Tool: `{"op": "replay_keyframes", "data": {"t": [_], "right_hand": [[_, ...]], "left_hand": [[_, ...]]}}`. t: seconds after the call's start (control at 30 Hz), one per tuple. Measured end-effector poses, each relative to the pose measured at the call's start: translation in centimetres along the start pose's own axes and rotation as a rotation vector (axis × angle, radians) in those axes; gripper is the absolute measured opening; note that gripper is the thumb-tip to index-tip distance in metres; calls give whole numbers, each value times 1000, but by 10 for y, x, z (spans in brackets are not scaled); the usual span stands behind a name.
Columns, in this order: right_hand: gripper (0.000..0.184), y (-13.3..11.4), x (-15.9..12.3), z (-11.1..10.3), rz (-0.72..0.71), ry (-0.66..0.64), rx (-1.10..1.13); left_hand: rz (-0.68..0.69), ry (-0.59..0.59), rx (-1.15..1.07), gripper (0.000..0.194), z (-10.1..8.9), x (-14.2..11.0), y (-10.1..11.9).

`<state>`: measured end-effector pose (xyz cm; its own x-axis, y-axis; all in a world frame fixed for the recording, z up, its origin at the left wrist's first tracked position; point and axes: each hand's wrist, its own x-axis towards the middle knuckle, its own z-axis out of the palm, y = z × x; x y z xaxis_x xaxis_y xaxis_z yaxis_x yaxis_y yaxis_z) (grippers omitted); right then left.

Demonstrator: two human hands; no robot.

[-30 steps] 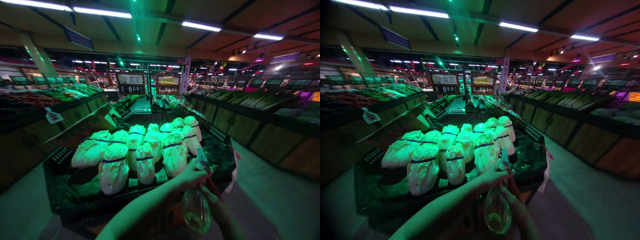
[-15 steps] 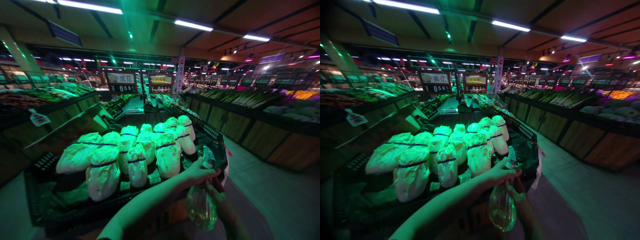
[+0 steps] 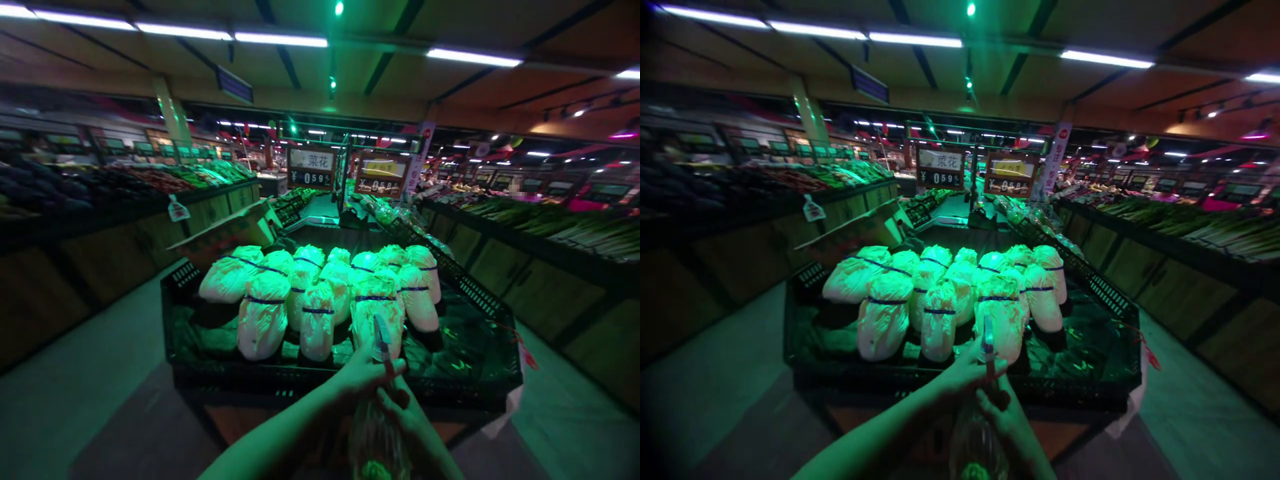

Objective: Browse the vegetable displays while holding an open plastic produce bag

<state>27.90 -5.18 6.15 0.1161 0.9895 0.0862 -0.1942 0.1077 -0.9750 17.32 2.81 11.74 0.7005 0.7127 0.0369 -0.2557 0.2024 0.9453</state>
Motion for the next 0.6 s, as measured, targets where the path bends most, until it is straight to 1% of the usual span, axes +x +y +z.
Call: {"op": "replay_keyframes", "data": {"t": [0.07,0.1,0.17,0.23,0.33,0.43,0.53,0.6], "right_hand": [[92,10,5,24,52,-94,28],[94,15,6,37,72,-134,45],[92,24,6,63,106,-204,85],[88,31,3,88,145,-280,133],[87,42,-3,119,194,-412,184],[88,52,-11,135,253,-486,183],[87,57,-18,137,348,-476,154],[78,56,-17,134,389,-492,134]], "left_hand": [[-12,95,-8,65,-20,-22,0],[-26,148,-8,66,-30,-34,0],[-33,256,-18,67,-48,-59,-1],[4,353,-24,64,-65,-83,-3],[23,497,-27,63,-86,-116,-12],[12,557,-21,61,-98,-141,-26],[-1,615,-97,64,-101,-155,-41],[3,683,-188,70,-103,-158,-49]]}}
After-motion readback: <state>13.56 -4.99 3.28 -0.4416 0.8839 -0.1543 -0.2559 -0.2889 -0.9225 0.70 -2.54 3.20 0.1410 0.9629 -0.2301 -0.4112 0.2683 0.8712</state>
